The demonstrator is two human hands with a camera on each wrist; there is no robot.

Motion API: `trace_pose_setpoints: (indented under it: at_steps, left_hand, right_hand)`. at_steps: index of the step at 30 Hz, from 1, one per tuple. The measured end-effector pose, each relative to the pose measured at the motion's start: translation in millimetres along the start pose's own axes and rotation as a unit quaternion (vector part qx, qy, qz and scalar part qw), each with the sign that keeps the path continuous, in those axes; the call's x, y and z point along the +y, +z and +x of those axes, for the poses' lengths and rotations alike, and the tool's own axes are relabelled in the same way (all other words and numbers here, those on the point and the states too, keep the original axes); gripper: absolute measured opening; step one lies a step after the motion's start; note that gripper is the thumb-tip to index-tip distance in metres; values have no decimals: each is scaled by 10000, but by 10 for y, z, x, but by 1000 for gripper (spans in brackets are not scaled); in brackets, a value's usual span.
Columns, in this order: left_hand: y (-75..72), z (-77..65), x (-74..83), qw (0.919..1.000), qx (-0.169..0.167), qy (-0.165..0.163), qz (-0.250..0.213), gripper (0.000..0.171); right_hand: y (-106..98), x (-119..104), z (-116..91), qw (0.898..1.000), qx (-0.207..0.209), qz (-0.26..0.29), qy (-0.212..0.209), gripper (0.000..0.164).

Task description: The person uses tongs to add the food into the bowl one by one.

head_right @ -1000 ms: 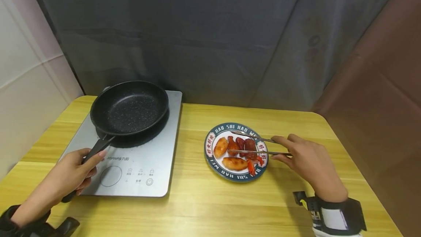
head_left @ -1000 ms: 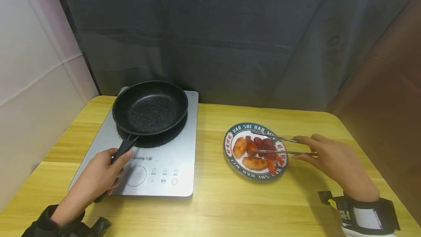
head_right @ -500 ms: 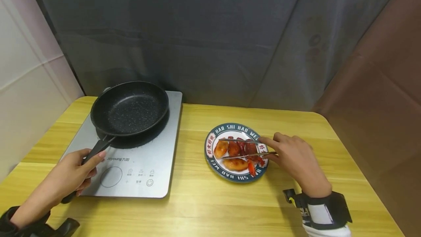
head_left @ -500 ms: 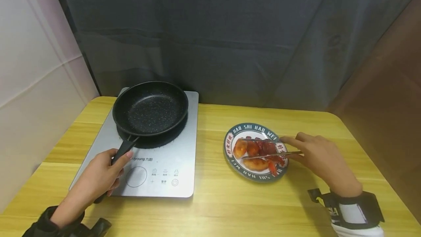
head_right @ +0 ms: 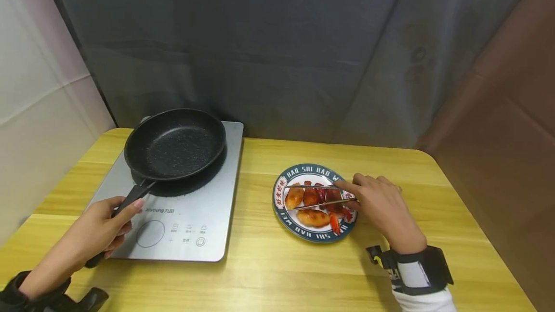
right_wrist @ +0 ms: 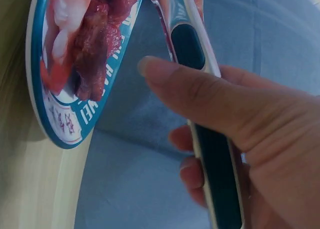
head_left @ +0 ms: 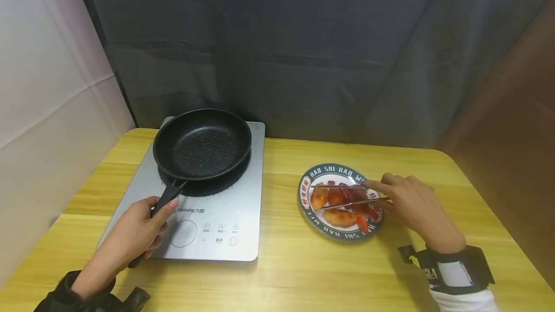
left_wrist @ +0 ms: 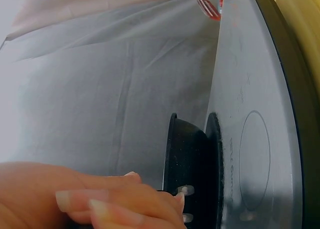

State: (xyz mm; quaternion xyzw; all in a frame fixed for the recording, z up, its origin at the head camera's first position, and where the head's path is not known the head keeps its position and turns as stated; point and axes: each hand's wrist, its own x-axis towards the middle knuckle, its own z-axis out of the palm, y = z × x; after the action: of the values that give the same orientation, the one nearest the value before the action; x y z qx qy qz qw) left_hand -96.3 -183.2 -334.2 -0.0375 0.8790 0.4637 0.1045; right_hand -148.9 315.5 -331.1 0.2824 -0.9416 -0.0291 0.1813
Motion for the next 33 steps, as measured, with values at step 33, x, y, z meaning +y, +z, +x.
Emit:
trace_pose_setpoints:
  at_steps: [33]
  left_hand:
    - [2,-6,22,9993,-146,-107,-324,46]
  right_hand:
    - [166,85,59,9997,184,115,81,34]
